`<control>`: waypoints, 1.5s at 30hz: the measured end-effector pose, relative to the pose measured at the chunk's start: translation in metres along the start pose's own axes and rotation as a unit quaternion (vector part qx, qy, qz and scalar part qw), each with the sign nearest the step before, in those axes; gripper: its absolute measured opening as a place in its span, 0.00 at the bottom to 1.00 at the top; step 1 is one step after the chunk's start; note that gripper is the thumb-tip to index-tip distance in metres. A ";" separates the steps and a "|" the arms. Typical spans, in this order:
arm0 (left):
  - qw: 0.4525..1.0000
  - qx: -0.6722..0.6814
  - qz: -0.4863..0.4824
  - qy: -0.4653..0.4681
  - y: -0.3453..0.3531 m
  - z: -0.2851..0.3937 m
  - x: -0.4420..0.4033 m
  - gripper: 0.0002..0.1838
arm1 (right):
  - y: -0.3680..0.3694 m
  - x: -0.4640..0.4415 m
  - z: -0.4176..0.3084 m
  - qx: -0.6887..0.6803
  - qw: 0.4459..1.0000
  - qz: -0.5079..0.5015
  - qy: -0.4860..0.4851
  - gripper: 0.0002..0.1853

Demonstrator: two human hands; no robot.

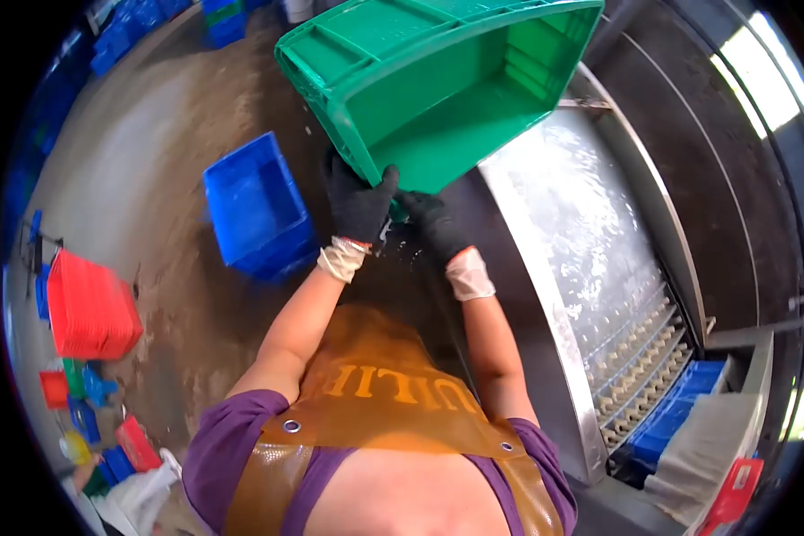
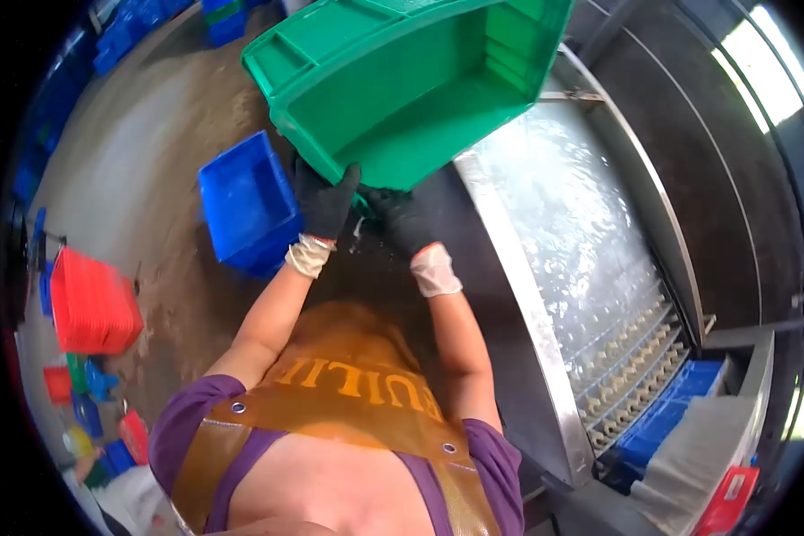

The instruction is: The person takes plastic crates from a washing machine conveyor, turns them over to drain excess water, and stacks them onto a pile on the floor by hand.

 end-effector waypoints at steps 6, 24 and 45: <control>0.971 0.167 0.090 -0.145 -0.062 -0.124 0.011 0.28 | -0.061 0.038 0.027 0.230 0.948 0.195 0.098 0.26; 0.638 0.470 0.342 -0.504 -0.078 -0.514 0.262 0.16 | -0.071 0.131 0.104 0.103 0.796 0.023 0.596 0.45; 0.857 -0.270 -0.260 -0.354 -0.109 -0.453 0.130 0.33 | -0.073 0.131 0.100 0.080 0.821 0.045 0.563 0.43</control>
Point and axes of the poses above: each hand's wrist, its own x-axis away from the middle knuckle, its own y-axis out of the palm, z = x × y, the point moved 8 cm from there along -x, towards the middle knuckle, and after that the axes turned 11 degrees about -z, right-handed, at the moved point
